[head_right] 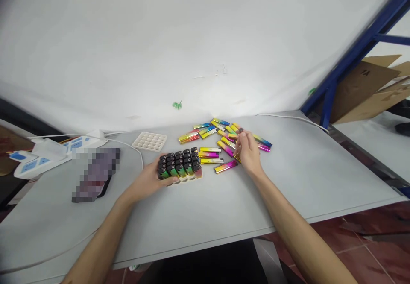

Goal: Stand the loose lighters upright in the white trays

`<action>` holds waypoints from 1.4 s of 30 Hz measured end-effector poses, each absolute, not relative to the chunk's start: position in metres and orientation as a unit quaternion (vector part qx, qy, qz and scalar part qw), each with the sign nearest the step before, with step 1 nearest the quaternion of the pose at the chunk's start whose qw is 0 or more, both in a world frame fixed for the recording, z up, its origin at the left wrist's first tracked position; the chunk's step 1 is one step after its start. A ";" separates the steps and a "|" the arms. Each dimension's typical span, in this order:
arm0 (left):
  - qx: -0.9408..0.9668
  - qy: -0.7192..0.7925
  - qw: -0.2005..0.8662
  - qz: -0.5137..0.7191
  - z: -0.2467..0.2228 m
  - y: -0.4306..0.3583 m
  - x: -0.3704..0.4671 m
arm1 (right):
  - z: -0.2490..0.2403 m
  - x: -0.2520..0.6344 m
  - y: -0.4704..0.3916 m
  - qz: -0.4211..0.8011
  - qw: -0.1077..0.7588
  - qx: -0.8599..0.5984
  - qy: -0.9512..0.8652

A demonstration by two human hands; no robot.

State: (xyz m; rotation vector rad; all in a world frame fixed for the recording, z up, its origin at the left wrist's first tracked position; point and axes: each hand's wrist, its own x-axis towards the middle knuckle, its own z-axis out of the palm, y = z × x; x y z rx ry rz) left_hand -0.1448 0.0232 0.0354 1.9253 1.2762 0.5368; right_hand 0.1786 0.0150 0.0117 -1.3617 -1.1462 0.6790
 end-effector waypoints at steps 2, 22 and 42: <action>0.750 0.502 0.380 0.204 0.036 0.023 -0.145 | 0.013 0.177 0.010 0.305 0.602 -0.575 -0.462; 0.743 0.509 0.382 0.208 0.034 0.023 -0.145 | 0.019 0.172 0.003 0.447 0.614 -0.525 -0.383; 0.750 0.506 0.374 0.206 0.031 0.023 -0.146 | 0.009 0.175 0.004 0.458 0.607 -0.529 -0.376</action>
